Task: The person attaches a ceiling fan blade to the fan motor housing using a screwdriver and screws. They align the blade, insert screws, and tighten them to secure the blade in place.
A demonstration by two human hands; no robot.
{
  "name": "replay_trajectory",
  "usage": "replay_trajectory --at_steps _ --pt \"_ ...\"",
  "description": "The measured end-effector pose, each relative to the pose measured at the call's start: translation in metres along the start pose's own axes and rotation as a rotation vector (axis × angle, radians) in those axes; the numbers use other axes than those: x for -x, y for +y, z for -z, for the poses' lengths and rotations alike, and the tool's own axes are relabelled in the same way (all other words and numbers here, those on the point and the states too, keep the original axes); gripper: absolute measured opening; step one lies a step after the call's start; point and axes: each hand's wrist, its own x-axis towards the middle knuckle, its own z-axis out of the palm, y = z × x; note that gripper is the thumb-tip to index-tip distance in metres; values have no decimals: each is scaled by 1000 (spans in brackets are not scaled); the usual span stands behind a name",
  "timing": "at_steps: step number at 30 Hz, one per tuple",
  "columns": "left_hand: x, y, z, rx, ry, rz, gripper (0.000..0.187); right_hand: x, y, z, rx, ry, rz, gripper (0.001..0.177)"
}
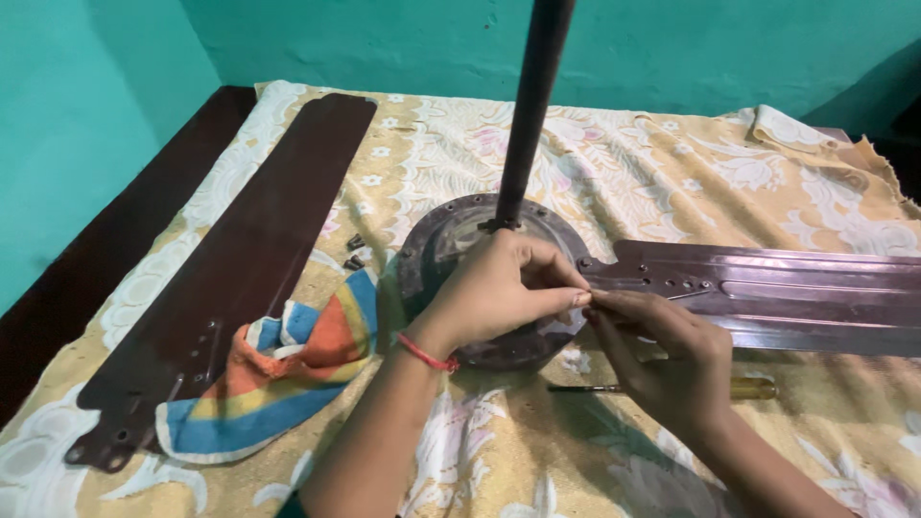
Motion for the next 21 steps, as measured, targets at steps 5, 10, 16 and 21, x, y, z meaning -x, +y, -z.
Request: replay_trajectory --at_steps 5,10,16,21 --pt "5 19 -9 -235 247 -128 16 7 12 3 38 -28 44 21" --pt "16 32 -3 -539 741 -270 27 8 19 7 95 -100 253 25" --pt "7 16 -1 -755 889 -561 54 -1 31 19 197 -233 299 27" --pt "-3 -11 2 -819 542 -84 59 -11 51 33 258 -294 402 36"
